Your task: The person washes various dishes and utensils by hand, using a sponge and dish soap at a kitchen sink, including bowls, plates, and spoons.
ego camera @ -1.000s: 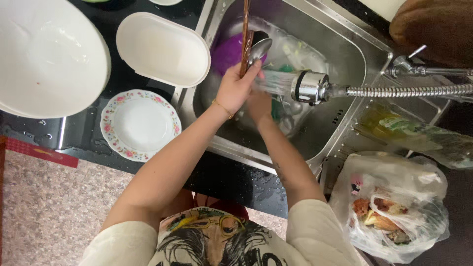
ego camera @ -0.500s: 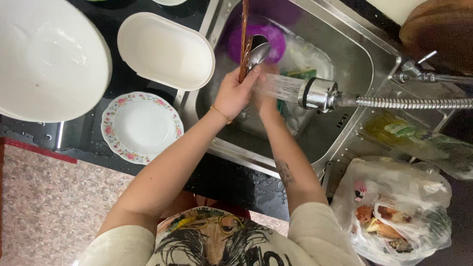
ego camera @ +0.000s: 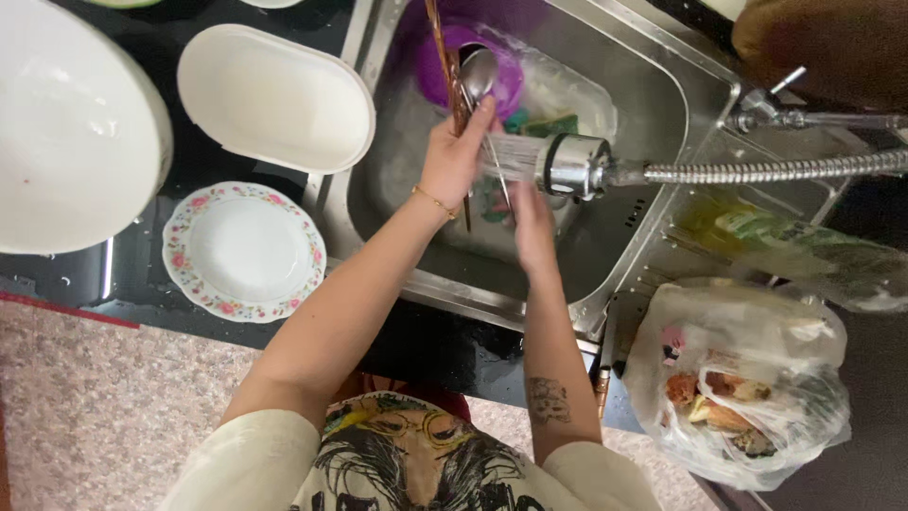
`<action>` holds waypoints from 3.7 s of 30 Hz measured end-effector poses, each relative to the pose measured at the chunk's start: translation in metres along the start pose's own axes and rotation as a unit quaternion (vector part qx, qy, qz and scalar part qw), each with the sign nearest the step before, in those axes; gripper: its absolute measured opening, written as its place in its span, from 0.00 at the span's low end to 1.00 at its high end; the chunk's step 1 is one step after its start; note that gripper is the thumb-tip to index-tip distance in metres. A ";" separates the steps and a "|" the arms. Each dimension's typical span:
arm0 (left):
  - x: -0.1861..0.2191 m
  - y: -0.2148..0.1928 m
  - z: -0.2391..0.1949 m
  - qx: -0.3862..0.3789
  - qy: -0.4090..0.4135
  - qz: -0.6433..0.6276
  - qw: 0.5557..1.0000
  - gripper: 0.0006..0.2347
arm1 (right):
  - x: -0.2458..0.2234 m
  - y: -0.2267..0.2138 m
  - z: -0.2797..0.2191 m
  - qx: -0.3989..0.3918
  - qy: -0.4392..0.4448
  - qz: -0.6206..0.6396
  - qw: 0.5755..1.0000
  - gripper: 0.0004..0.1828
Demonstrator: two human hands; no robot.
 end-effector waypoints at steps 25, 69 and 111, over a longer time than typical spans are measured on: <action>-0.051 0.022 -0.026 -0.080 -0.041 0.085 0.992 0.13 | 0.083 0.032 0.046 0.139 0.178 0.629 0.744 0.13; -0.047 -0.008 -0.175 -0.400 -0.126 0.193 0.887 0.16 | -0.022 -0.005 -0.079 0.162 0.186 0.433 0.867 0.70; 0.140 -0.117 -0.125 -0.357 0.501 0.606 0.505 0.16 | -0.248 0.091 -0.212 -0.068 0.016 -0.630 0.774 0.30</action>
Point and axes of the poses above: each hand's wrist, its own z-axis towards the middle knuckle, its own y-axis out of the palm, x = y × z, the point moved 6 cm from there along z, towards the middle knuckle, and after that the axes turned 8 degrees about z, right-handed, at the moved point
